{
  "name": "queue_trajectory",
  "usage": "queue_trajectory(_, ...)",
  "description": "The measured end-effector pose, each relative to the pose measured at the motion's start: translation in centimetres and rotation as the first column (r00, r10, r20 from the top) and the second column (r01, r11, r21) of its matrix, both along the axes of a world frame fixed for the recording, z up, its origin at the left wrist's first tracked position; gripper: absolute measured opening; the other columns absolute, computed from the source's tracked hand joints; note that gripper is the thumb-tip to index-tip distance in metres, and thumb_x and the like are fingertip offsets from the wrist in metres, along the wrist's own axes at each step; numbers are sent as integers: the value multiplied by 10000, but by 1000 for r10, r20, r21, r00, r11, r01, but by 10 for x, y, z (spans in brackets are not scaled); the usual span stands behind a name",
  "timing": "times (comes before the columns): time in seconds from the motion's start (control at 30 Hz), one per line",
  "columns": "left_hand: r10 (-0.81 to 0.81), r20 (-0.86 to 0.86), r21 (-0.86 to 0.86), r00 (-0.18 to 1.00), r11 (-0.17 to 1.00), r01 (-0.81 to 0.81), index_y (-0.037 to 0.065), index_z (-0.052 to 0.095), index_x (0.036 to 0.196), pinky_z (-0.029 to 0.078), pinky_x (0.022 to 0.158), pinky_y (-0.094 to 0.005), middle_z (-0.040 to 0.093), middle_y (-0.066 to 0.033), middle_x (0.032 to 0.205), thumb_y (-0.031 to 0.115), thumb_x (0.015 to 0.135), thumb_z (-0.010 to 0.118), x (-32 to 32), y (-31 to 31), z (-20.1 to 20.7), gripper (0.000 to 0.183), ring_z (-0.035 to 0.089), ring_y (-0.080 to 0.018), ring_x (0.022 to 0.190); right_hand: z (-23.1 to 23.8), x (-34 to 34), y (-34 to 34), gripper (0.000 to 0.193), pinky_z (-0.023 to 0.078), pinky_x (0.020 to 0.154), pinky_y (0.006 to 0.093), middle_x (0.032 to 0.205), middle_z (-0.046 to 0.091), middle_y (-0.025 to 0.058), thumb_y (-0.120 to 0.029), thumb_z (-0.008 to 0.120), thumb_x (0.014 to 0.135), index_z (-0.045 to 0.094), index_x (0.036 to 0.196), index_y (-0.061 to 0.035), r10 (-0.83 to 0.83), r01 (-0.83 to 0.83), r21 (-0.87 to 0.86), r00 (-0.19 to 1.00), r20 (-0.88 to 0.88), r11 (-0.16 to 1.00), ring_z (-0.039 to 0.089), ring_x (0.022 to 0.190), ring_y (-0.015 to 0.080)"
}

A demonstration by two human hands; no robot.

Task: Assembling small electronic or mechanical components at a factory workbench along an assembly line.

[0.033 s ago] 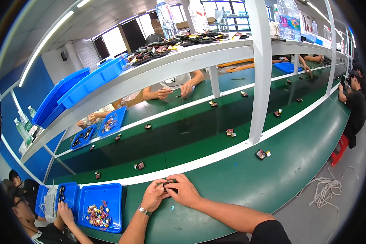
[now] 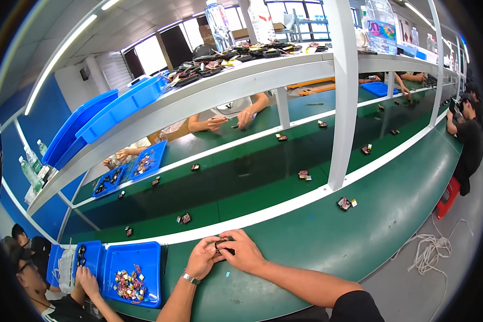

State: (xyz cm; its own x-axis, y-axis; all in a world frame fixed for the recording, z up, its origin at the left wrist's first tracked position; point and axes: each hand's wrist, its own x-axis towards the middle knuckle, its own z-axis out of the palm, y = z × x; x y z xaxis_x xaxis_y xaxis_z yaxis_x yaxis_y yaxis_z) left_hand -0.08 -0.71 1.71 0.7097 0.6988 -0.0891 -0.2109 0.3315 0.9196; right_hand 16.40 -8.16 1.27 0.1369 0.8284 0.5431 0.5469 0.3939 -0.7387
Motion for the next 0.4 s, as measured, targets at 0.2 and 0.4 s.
queue_trajectory(0.2,-2,20,-31,1000,1000,3,14,491,1211,544,933,-412,624,-158,1162,53,971,513,-3,3,-3,244,629,-240,1074,0,0,0,179,489,913,349,1152,617,62,-88,713,783,737,960,-94,24,-25,-20,999,-44,999,542,1117,250)
queue_trajectory(0.4,17,41,0,999,1000,-17,29,499,1216,545,925,-414,608,-171,1217,85,961,559,-3,0,-2,268,631,-240,1075,0,-3,2,170,479,936,361,1202,604,66,-99,693,807,738,970,-100,41,-44,-40,997,-65,998,531,1142,254)
